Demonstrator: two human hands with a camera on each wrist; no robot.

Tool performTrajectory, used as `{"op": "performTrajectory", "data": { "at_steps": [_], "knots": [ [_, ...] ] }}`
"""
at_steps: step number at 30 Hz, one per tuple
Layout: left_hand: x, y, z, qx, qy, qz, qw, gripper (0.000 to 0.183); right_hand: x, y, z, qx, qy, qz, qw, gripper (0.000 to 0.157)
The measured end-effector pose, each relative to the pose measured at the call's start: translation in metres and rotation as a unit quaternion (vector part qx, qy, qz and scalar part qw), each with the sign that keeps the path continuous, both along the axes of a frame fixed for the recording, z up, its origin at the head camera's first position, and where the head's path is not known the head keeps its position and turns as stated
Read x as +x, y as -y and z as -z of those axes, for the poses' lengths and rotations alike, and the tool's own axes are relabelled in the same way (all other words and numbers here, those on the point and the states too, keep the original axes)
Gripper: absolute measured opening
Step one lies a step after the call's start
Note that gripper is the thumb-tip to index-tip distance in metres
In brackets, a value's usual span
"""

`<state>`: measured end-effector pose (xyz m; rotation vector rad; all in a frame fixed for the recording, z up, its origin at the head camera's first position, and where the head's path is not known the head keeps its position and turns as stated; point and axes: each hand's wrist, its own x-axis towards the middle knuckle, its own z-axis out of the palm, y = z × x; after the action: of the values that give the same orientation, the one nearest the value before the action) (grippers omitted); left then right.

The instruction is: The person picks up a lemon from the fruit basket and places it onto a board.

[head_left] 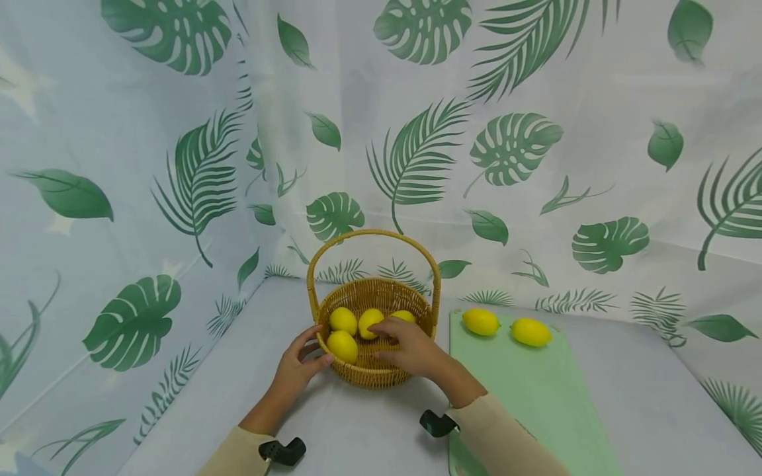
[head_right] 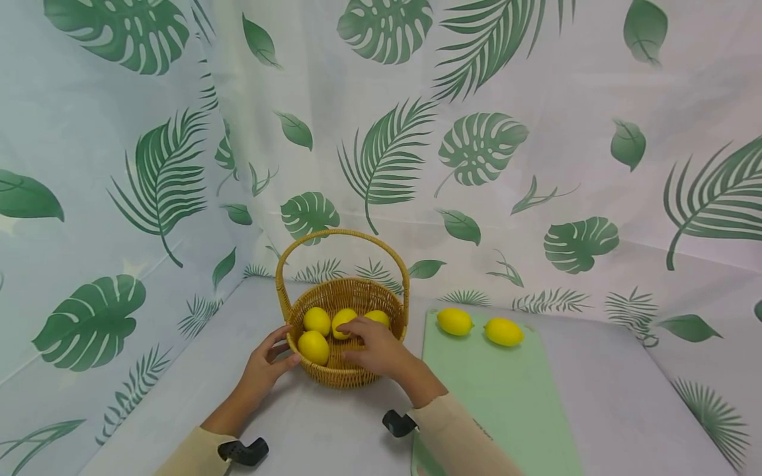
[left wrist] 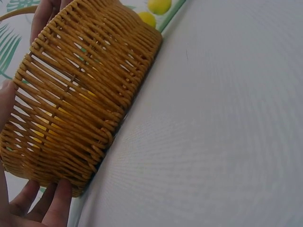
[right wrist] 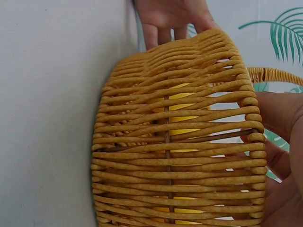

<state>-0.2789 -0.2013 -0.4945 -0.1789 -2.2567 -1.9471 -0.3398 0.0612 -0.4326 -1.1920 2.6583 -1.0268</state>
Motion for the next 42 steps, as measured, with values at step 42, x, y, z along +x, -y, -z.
{"op": "performTrajectory", "data": {
  "at_steps": [42],
  "knots": [
    [0.006,-0.002,-0.009,-0.007,0.004,0.004,1.0,0.067,-0.015,0.027,0.001,0.064,0.015,0.018,0.998,0.061]
  ]
}}
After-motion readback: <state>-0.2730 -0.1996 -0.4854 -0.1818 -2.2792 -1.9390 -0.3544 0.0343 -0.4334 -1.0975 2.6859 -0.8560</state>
